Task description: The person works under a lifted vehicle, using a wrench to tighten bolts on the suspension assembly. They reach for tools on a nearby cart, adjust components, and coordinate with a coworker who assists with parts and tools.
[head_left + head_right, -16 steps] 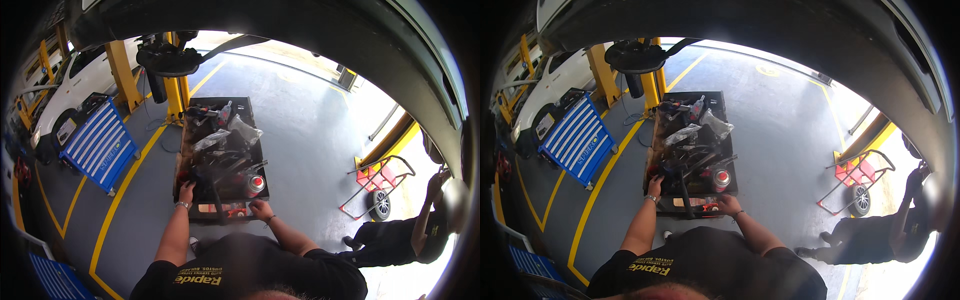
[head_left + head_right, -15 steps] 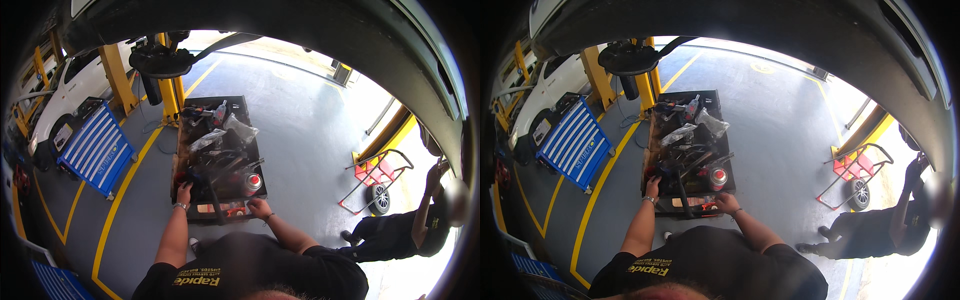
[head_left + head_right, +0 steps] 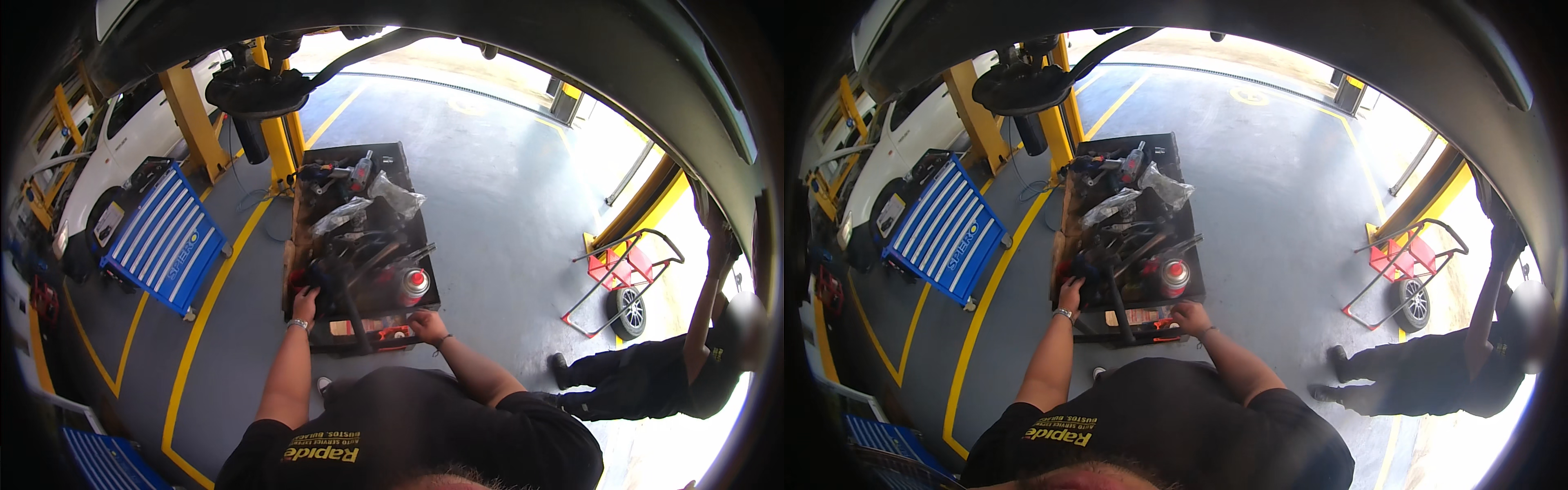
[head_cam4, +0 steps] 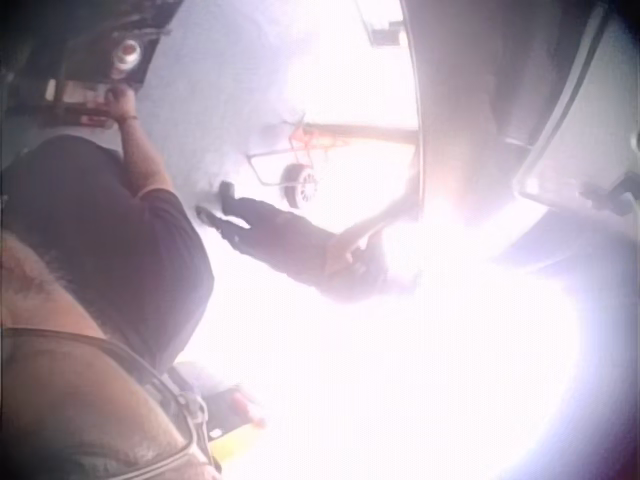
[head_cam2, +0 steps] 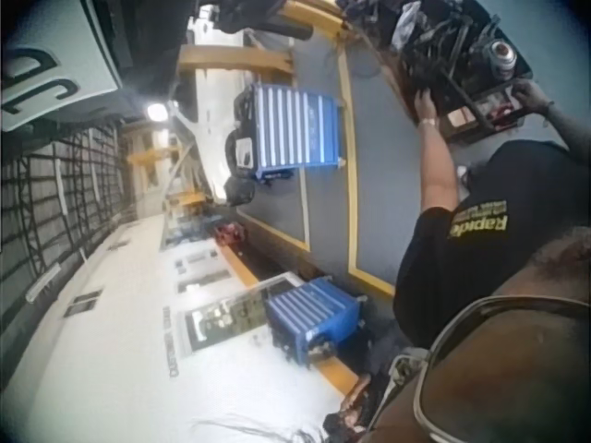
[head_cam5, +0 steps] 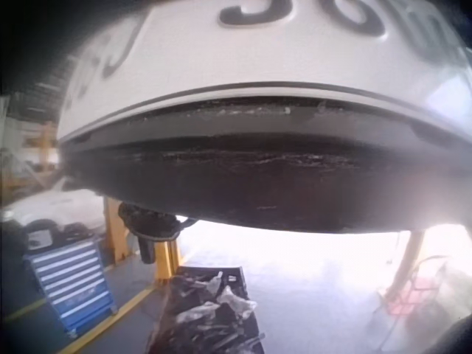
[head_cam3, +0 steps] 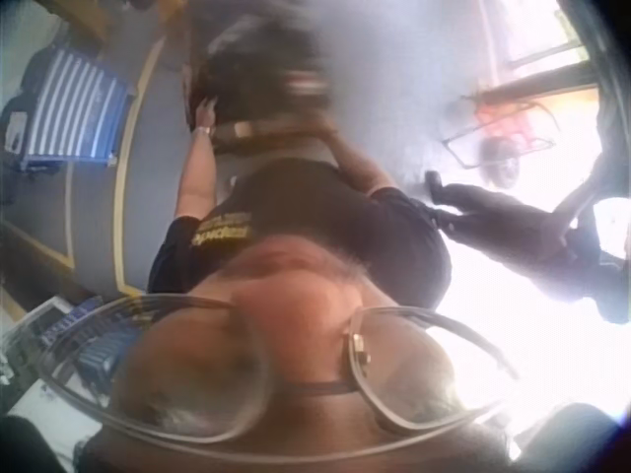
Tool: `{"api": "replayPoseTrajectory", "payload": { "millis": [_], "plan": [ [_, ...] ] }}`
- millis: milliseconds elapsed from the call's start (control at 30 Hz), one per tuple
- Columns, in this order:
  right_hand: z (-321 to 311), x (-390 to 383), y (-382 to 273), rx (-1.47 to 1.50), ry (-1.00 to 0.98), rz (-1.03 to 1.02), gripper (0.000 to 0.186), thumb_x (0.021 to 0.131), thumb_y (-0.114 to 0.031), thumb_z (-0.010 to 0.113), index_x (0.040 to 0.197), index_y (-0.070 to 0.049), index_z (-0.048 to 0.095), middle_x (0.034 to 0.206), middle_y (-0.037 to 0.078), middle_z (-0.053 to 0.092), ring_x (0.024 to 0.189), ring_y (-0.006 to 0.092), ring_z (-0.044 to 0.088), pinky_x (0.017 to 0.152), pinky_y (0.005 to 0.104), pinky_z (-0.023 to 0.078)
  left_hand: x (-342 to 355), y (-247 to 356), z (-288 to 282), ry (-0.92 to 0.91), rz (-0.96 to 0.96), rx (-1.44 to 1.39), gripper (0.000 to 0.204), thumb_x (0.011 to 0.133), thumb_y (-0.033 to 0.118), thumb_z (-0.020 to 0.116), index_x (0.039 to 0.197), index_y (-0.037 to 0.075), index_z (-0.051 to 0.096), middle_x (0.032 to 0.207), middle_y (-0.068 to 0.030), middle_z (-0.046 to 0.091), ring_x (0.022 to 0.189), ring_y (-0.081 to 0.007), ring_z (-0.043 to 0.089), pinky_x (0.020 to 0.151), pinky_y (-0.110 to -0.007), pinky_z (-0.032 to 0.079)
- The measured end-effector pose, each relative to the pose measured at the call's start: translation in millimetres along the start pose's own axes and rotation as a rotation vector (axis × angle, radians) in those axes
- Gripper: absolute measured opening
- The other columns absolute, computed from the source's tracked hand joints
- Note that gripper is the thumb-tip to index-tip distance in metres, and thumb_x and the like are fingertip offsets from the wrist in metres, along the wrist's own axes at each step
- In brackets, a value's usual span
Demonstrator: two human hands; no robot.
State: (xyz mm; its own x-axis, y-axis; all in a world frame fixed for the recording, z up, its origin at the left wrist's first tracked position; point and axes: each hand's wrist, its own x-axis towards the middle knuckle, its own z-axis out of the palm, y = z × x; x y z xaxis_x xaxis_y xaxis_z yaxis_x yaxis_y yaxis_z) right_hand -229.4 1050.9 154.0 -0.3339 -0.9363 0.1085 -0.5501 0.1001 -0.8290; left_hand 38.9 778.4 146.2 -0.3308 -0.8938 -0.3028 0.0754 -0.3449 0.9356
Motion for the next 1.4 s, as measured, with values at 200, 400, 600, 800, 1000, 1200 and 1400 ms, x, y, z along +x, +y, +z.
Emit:
{"api": "replayPoseTrajectory", "payload": {
  "millis": [200,400,600,800,1000,1200,1400],
  "plan": [
    [0,2,0,-0.073,-0.002,-0.053,0.021,0.083,-0.019,0.061,0.09,-0.003,0.071,0.089,0.017,0.067,0.086,0.0354,0.066,0.079,0.043,0.053,8,-7,-6,-0.031,-0.022,0.14,0.059,0.088,0.029,0.07,0.131,-0.01,0.056,0.123,-0.0198,0.066,0.111,-0.0251,0.063,0.096,-0.035,0.047],
    [-1,2,2,-0.041,-0.02,0.011,0.019,0.084,-0.018,0.062,0.089,-0.002,0.072,0.089,0.015,0.067,0.084,0.0324,0.066,0.077,0.041,0.053,25,-29,-7,0.049,0.152,0.255,0.038,0.091,0.026,0.066,0.113,-0.005,0.064,0.097,-0.0131,0.071,0.08,-0.0207,0.07,0.069,-0.034,0.055],
    [-1,2,3,-0.064,-0.055,0.023,0.025,0.083,-0.022,0.059,0.095,-0.006,0.073,0.094,0.017,0.068,0.092,0.0381,0.065,0.083,0.0451,0.052,38,-44,-12,0.033,0.154,0.273,0.041,0.091,0.025,0.066,0.116,-0.006,0.064,0.101,-0.0132,0.071,0.084,-0.0198,0.069,0.073,-0.031,0.054],
    [2,3,6,-0.068,-0.012,0.016,0.018,0.085,-0.018,0.063,0.088,-0.003,0.073,0.087,0.012,0.068,0.085,0.0289,0.067,0.076,0.0381,0.053,49,-55,-18,0.046,0.174,0.301,0.036,0.091,0.025,0.066,0.113,-0.004,0.065,0.095,-0.0094,0.071,0.079,-0.0172,0.068,0.071,-0.03,0.053],
    [0,3,7,-0.063,-0.034,0.031,0.025,0.083,-0.02,0.06,0.097,-0.004,0.072,0.098,0.017,0.068,0.093,0.0386,0.065,0.084,0.0444,0.053,48,-51,-18,0.04,0.102,0.245,0.034,0.092,0.025,0.065,0.112,-0.003,0.065,0.095,-0.0088,0.071,0.077,-0.0163,0.068,0.068,-0.03,0.054],
    [4,2,13,-0.017,0.02,-0.023,0.018,0.084,-0.015,0.062,0.09,-0.002,0.073,0.087,0.012,0.069,0.083,0.0257,0.068,0.075,0.0359,0.053,20,-23,-7,-0.022,0.135,0.208,0.034,0.092,0.025,0.063,0.112,-0.002,0.065,0.095,-0.0089,0.071,0.079,-0.0186,0.069,0.068,-0.032,0.055],
    [4,2,17,-0.025,0.01,0.012,0.018,0.084,-0.014,0.061,0.091,-0.002,0.073,0.084,0.011,0.07,0.08,0.0222,0.069,0.074,0.0342,0.053,7,-11,-6,-0.025,0.041,0.108,0.045,0.087,0.022,0.063,0.125,-0.002,0.062,0.105,-0.0133,0.069,0.091,-0.0229,0.069,0.081,-0.036,0.054]
  ]
}}
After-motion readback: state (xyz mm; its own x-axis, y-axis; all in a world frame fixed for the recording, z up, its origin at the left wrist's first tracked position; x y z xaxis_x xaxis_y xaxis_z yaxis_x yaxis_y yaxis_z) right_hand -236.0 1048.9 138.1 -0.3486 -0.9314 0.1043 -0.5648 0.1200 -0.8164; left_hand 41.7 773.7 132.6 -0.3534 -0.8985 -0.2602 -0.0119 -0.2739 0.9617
